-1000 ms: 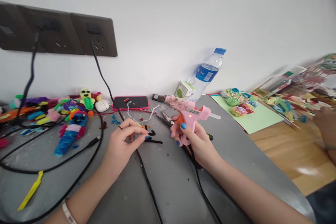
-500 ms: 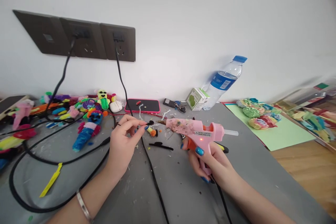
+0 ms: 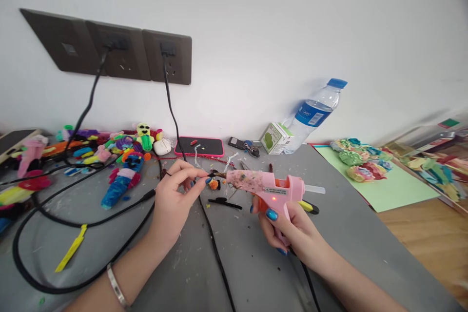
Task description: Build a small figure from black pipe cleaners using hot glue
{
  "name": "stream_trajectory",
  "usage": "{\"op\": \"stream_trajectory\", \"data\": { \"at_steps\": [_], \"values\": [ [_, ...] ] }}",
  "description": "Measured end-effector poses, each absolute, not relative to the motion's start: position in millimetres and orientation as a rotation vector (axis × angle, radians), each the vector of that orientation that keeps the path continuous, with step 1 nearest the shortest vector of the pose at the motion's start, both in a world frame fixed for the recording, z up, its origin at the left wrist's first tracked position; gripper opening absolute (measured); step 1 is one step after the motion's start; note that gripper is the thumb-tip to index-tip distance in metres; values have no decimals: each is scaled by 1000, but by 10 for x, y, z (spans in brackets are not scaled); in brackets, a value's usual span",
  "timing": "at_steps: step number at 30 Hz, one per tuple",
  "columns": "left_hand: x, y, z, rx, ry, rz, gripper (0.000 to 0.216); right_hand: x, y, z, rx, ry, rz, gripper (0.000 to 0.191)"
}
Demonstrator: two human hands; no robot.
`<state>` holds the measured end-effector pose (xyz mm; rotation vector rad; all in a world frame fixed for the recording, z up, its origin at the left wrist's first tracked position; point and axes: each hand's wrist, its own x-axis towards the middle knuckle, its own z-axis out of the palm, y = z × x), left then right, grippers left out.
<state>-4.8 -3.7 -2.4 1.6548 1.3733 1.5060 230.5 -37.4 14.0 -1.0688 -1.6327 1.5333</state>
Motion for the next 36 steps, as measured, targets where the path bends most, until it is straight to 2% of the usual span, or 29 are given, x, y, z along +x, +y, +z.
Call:
{"op": "stream_trajectory", "data": {
  "at_steps": [36],
  "values": [
    [-39,-38,-11,1684,1342,1530,14,2291,-363,170,-1102,-1650,1525,53]
  ]
}}
